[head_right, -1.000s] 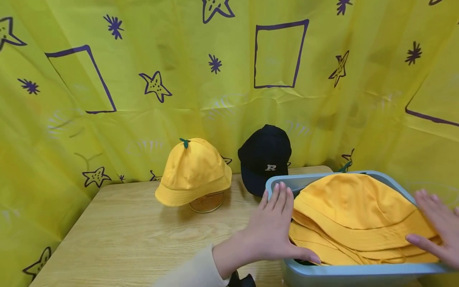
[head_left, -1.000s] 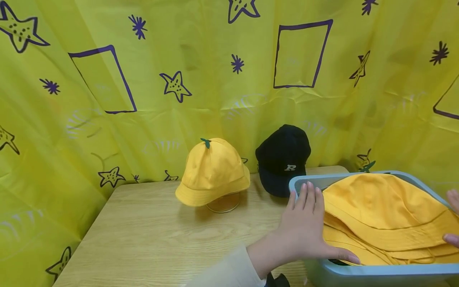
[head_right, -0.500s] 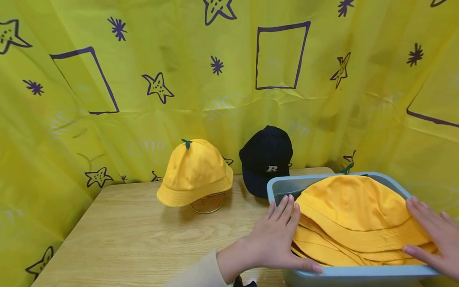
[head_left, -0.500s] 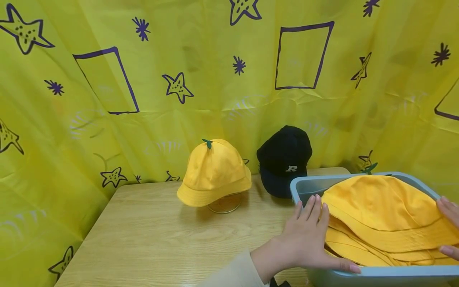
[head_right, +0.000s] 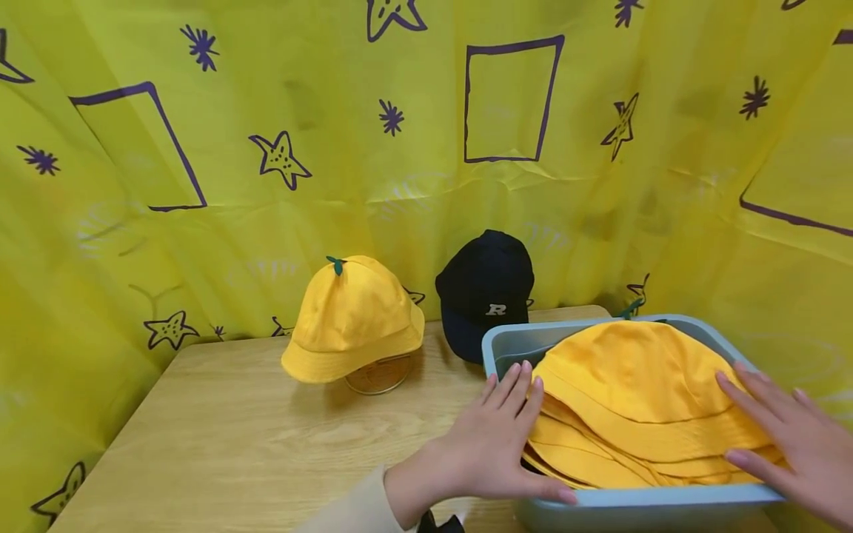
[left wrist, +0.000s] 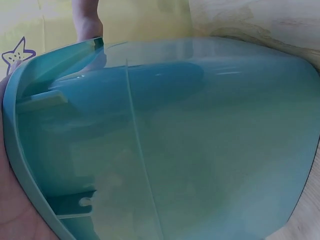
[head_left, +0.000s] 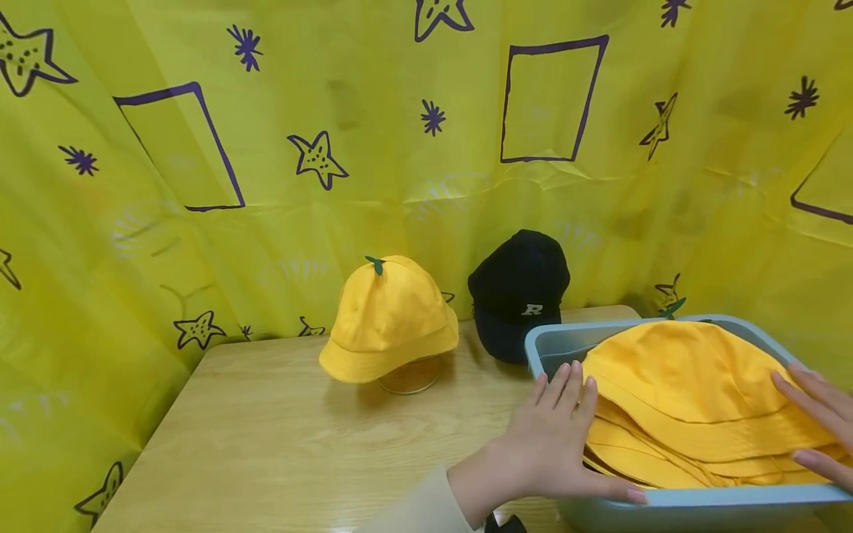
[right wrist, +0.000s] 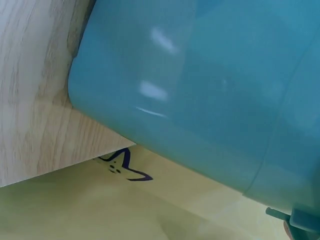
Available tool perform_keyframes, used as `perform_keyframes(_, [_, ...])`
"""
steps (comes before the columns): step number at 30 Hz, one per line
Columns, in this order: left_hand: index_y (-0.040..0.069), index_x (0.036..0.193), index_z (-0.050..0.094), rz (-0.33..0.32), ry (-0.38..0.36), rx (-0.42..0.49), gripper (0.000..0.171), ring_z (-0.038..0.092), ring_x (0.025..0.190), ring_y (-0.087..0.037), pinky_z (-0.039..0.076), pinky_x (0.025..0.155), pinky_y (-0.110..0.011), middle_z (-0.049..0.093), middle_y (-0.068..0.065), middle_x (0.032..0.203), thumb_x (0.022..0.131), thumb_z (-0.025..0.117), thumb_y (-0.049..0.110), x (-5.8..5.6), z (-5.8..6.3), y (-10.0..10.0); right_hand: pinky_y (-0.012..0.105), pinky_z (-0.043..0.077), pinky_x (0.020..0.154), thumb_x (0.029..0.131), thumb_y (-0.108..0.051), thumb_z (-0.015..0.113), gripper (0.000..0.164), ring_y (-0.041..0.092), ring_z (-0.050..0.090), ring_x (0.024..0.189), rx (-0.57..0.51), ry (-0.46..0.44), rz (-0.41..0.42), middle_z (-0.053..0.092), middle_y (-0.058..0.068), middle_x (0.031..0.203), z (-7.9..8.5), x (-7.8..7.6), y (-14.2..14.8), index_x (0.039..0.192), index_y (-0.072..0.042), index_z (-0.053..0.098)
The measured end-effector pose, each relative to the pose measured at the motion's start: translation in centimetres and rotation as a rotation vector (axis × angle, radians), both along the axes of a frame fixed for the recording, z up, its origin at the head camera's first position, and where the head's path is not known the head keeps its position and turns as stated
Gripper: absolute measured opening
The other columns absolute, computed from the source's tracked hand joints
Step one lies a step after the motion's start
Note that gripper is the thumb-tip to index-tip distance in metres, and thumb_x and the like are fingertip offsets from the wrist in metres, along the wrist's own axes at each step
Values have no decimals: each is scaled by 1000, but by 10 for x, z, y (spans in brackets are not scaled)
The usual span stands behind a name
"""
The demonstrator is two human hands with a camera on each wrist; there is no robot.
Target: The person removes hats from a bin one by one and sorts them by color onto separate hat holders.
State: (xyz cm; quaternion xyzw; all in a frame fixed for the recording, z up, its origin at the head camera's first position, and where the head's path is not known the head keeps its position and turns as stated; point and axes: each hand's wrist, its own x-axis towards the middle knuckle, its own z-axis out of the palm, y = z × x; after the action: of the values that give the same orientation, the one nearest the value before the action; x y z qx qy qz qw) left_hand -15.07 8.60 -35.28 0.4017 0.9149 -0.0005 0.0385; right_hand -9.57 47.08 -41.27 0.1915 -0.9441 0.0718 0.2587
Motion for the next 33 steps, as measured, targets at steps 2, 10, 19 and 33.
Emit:
perform_keyframes(2, [20,151,-10,-6,9,6,111,-14,143,-12,5,118,-35,-10,0,159,72,24,90,0,0,-4,43,-14,114,71,-29,79,103,7,-8,143,3,-18,-11,3,2,160,-1,0,-3,153,-17,17])
perform_keyframes(10, [18,151,-7,-13,18,7,109,-12,144,-13,7,118,-35,-8,-2,159,74,25,88,4,0,-19,56,-25,103,80,-34,72,97,10,-16,142,73,-76,-66,-8,-4,159,0,3,-22,153,-20,11])
perform_keyframes(19, [20,151,-8,-33,8,18,105,-9,145,-15,7,118,-38,-8,-1,159,76,25,86,4,1,-34,55,-22,106,83,-34,69,86,5,-13,142,41,-40,18,-4,-7,159,10,7,-42,152,-19,20])
perform_keyframes(33, [22,150,-5,-65,0,53,97,-6,146,-17,11,117,-43,-8,-2,158,81,29,81,5,1,-61,38,-19,112,76,-39,74,93,7,-9,144,47,-57,117,2,1,160,20,10,-60,151,-12,25])
